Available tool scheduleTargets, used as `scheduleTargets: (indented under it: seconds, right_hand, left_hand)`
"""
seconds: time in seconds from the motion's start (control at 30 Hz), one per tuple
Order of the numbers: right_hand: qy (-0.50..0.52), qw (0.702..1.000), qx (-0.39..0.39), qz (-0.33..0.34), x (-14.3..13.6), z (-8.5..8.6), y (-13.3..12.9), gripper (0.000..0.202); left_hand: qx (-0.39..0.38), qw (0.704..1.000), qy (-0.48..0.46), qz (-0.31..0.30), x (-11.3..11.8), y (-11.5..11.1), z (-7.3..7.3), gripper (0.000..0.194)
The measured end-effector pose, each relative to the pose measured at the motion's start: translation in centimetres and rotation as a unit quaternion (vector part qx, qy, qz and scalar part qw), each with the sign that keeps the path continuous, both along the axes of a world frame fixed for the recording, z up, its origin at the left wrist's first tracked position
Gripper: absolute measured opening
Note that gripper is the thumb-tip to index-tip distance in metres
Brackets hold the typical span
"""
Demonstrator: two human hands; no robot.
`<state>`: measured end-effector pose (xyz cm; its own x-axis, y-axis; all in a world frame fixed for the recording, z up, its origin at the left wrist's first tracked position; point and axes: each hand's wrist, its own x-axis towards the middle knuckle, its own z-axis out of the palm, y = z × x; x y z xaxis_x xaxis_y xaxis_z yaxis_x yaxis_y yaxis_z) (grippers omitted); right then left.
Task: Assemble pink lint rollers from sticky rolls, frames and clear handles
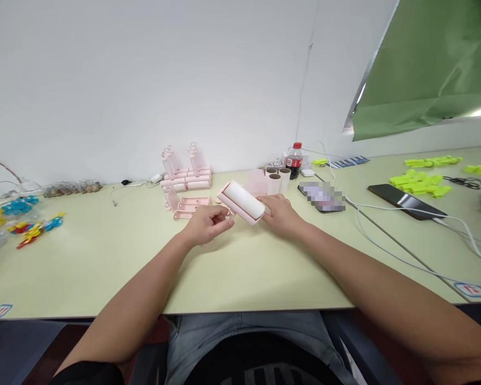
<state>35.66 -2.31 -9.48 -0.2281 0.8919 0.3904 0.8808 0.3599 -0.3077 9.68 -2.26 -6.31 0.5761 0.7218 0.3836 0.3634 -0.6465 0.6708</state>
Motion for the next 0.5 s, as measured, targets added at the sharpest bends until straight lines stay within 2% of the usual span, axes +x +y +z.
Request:
scheduleTargets:
  seconds: [0.17,0.27,0.37,0.5]
  right_hand:
    - [0.008,1.000,-0.009,-0.025,0.18,0.19,0.20,0.046]
    - [-0.003,1.000,-0.022,-0.018,0.42,-0.15,0.61,0.049]
    - [-0.045,0.999,-0.024,0.000,0.35,-0.38,0.82,0.048]
    - [-0.128,0.992,0.000,-0.011,-0.32,-0.31,0.85,0.048]
  left_hand:
    - [-0.005,1.000,-0.028,-0.001,0.01,0.02,0.20,0.027]
    - [0.011,0.999,-0.042,0.006,-0.07,0.06,0.19,0.029]
    - [0.029,0.997,-0.062,0.026,-0.10,0.09,0.14,0.029]
    - [0.073,0.991,-0.098,0.053,-0.01,0.09,0.30,0.031]
